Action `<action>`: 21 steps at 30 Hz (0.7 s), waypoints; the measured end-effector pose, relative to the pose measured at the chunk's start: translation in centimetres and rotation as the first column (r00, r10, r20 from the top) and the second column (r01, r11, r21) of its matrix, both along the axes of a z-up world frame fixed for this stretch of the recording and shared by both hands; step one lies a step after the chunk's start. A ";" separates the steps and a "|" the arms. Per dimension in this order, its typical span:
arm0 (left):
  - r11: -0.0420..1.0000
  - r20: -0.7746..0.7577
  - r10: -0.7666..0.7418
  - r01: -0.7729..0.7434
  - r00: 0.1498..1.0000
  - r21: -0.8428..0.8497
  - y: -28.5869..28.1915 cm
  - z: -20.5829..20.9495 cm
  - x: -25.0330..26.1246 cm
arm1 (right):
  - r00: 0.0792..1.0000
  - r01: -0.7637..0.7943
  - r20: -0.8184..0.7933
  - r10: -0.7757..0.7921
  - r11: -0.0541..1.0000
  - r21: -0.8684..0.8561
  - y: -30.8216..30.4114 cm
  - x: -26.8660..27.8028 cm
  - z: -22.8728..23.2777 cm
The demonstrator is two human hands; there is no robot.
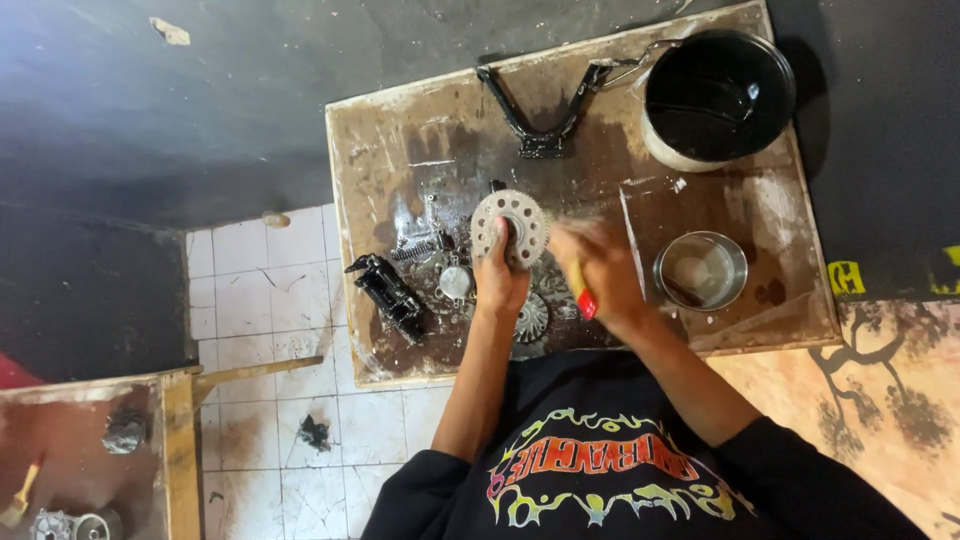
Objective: The person cleans various mechanical parts on a workbench using a brush and a liquid solvent. They scrub a black metal frame and several circular gears, dipping the brush into a small metal bowl to apply the cleaning liquid. The person handles the parts by hand, turning them over to clean different sides.
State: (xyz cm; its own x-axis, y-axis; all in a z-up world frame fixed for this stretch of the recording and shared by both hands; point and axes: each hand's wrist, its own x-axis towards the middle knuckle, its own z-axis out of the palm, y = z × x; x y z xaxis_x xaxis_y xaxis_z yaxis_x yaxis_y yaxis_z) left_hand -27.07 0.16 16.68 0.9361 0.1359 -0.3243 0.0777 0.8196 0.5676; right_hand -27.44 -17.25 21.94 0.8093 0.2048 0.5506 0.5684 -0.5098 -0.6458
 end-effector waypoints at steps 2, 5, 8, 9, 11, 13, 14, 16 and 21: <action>1.000 -0.024 0.027 -0.026 0.999 0.014 0.5 -0.5 0.4 | 0.996 -0.060 0.066 0.063 0.997 -0.047 0.6 -2.1 2.4; 0.994 -0.130 0.095 -0.087 0.987 0.066 0.8 1.5 0.7 | 0.964 -0.204 0.145 0.222 0.970 -0.129 0.1 -2.9 1.8; 0.989 -0.188 0.094 -0.070 0.978 0.128 2.4 0.6 -0.1 | 0.995 -0.103 -0.022 0.102 0.990 -0.097 -3.3 -2.2 -0.9; 0.989 -0.143 0.071 -0.051 0.987 0.141 2.9 -0.5 -0.6 | 0.978 0.074 -0.187 -0.087 0.994 -0.076 -5.2 -2.2 -1.8; 0.993 -0.125 0.048 -0.033 0.991 0.117 3.8 -2.8 -2.6 | 0.801 0.261 -0.513 -0.308 0.951 -0.164 -10.4 -1.3 -4.9; 0.994 -0.055 0.049 -0.043 0.997 0.102 4.7 -3.2 -3.1 | 0.521 0.387 -0.719 -0.460 0.878 -0.281 -14.7 -0.4 -9.2; 0.994 -0.111 0.054 -0.042 0.992 0.103 4.7 -2.5 -3.3 | 0.581 0.339 -0.636 -0.508 0.861 -0.378 -16.9 -0.6 -12.0; 0.994 -0.170 0.056 -0.039 0.984 0.103 5.3 -2.2 -3.5 | 0.637 0.296 -0.547 -0.543 0.828 -0.476 -19.3 -1.0 -15.6; 0.988 -0.413 0.141 -0.098 0.900 0.123 5.8 0.8 -3.9 | 0.498 0.215 -0.556 -0.665 0.716 -0.664 -20.2 -2.6 -18.9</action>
